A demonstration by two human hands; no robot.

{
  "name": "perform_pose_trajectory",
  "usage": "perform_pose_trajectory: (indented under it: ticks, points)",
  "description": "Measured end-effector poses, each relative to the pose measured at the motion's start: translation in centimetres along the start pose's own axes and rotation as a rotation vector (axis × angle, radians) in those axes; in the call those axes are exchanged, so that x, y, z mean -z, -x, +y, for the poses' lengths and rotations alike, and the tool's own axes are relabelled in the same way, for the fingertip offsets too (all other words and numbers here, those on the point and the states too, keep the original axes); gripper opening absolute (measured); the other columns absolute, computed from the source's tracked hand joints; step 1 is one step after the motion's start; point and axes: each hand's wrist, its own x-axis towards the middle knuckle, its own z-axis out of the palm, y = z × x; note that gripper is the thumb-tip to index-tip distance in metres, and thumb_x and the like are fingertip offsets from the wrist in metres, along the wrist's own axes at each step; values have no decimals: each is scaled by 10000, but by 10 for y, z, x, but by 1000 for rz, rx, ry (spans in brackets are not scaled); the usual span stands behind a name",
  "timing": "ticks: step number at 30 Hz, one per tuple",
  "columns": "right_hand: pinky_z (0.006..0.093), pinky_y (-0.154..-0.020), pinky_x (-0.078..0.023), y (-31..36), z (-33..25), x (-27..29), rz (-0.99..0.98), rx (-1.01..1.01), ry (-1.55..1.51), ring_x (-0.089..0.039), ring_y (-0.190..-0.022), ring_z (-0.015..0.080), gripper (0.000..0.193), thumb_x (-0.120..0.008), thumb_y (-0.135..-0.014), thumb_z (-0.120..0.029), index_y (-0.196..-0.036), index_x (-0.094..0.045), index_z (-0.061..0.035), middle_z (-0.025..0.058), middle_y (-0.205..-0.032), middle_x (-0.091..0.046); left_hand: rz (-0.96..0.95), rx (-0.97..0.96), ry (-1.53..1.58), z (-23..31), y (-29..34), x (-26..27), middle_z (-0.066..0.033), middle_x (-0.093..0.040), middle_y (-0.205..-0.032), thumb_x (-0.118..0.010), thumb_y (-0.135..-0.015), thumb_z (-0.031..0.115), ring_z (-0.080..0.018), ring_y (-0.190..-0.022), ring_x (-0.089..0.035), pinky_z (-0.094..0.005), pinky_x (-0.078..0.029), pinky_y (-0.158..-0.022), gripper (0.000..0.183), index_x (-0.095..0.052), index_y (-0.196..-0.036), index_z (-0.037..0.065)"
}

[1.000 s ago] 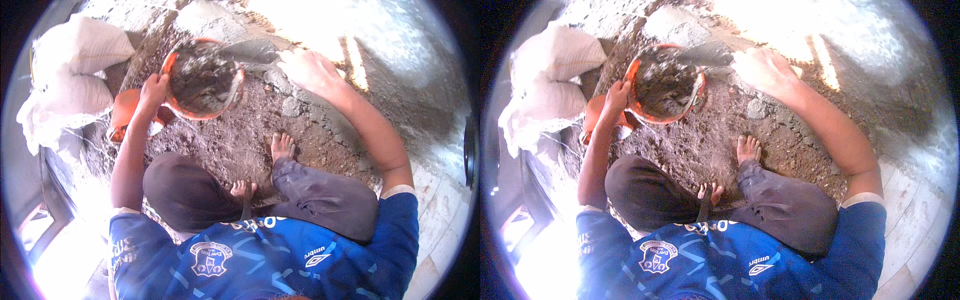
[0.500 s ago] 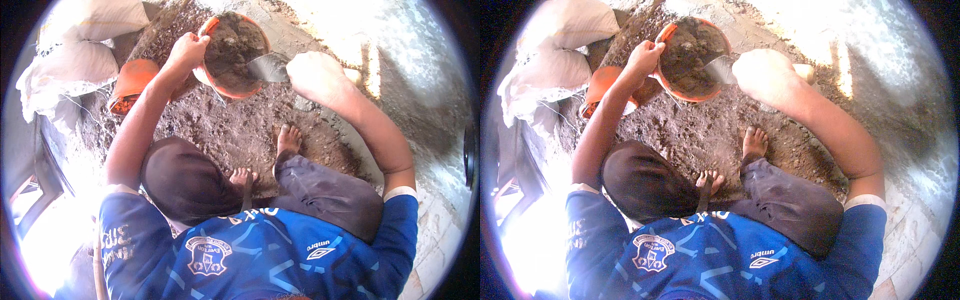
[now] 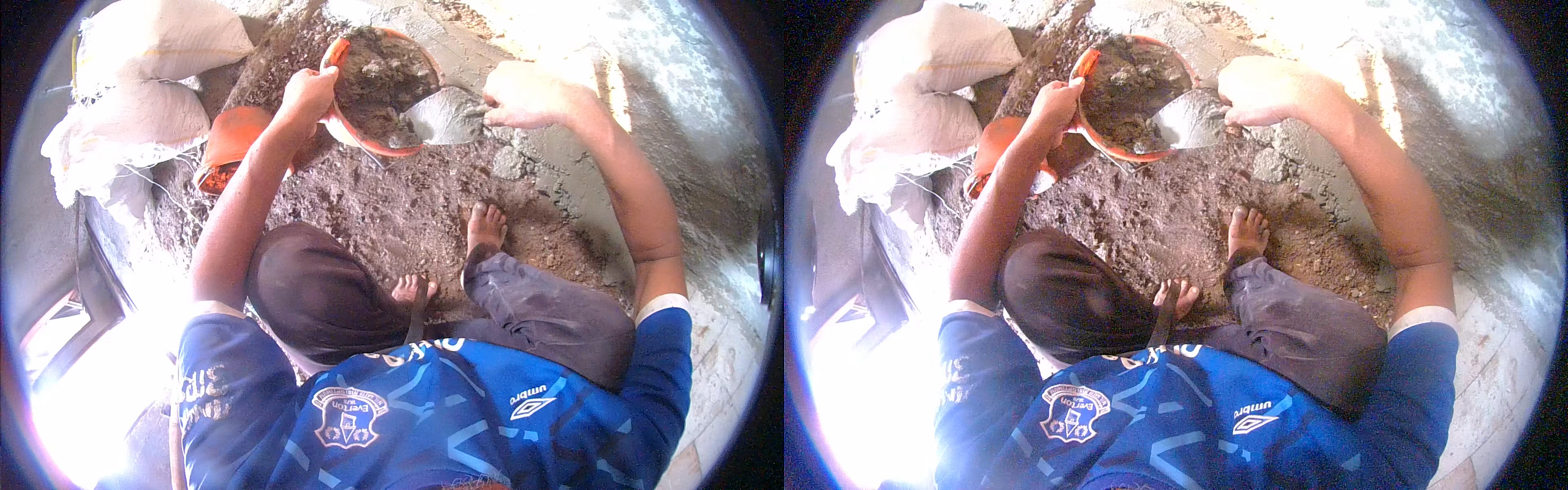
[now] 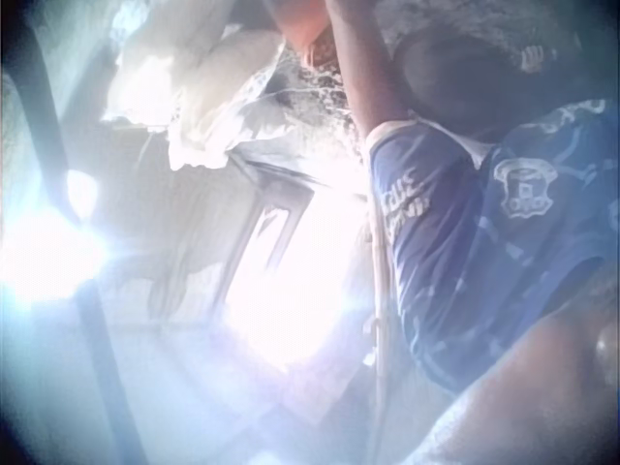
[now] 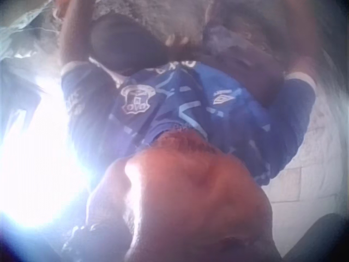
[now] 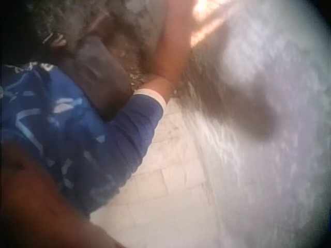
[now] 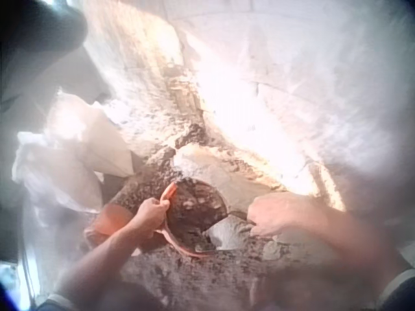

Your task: The person scoops cement from a bucket using a trowel and spreads it onto the floor. They repeatedly transfer the material from the bucket to the ground and smooth it out.

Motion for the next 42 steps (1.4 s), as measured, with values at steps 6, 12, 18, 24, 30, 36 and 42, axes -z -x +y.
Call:
perform_pose_trajectory:
  ticks: [6, 12, 18, 24, 30, 36, 42]
  points:
    - [394, -583, -490, -22, -7, -3, -17, 44, -203, -622, -620, 256, 273, -613, -818, -261, -806, -682, 2, 139, -617, -614, -9, 13, -119, 0, 2, 8, -42, -537, -679, -557, -915, 353, -158, -520, -534, -351, -467, -453, 355, -565, -944, 0]
    - [256, -449, -365, -21, 13, -43, -216, -160, -1109, -430, -486, 89, 253, -662, -821, -259, -772, -656, -11, -28, -558, -486, 14, 45, 6, 2, 6, 7, -79, -563, -748, -557, -914, 349, -171, -560, -549, -360, -476, -473, 356, -587, -944, -4]
    - [269, -542, -423, 28, 17, -45, 175, -264, -1097, -505, -589, 113, 323, -661, -827, -315, -936, -678, -11, 23, -691, -584, -31, -21, 112, -53, -31, 33, -87, -614, -812, -575, -887, 331, -192, -715, -560, -365, -445, -626, 388, -627, -949, -48]
    - [336, -647, -487, 85, 64, -69, 639, -502, -608, -613, -669, 214, 379, -647, -828, -378, -1046, -684, -70, 95, -796, -670, -35, 72, 235, -106, -32, 60, -96, -612, -805, -509, -939, 320, -201, -659, -593, -355, -495, -561, 365, -584, -993, -33]
    - [376, -662, -520, 63, 86, -119, 962, -573, -76, -637, -668, 258, 240, -610, -833, -271, -927, -675, -60, 117, -725, -632, -118, 121, 437, -102, -39, 60, -79, -618, -804, -468, -974, 291, -200, -587, -597, -364, -513, -509, 308, -564, -993, -1]
    - [404, -603, -512, 43, 91, -135, 1061, -485, 4, -624, -627, 292, 176, -560, -846, -200, -835, -626, -37, 138, -701, -604, -82, 95, 287, -89, -23, 61, -70, -619, -802, -453, -976, 295, -191, -574, -593, -349, -506, -486, 321, -563, -1003, -6]
    - [379, -675, -529, 12, 82, -138, 454, -735, -701, -658, -746, 325, 362, -453, -909, -303, -954, -631, 9, 170, -832, -666, -61, 164, 359, -93, -27, 59, -58, -603, -766, -451, -976, 307, -174, -561, -585, -328, -497, -470, 324, -569, -985, 6]
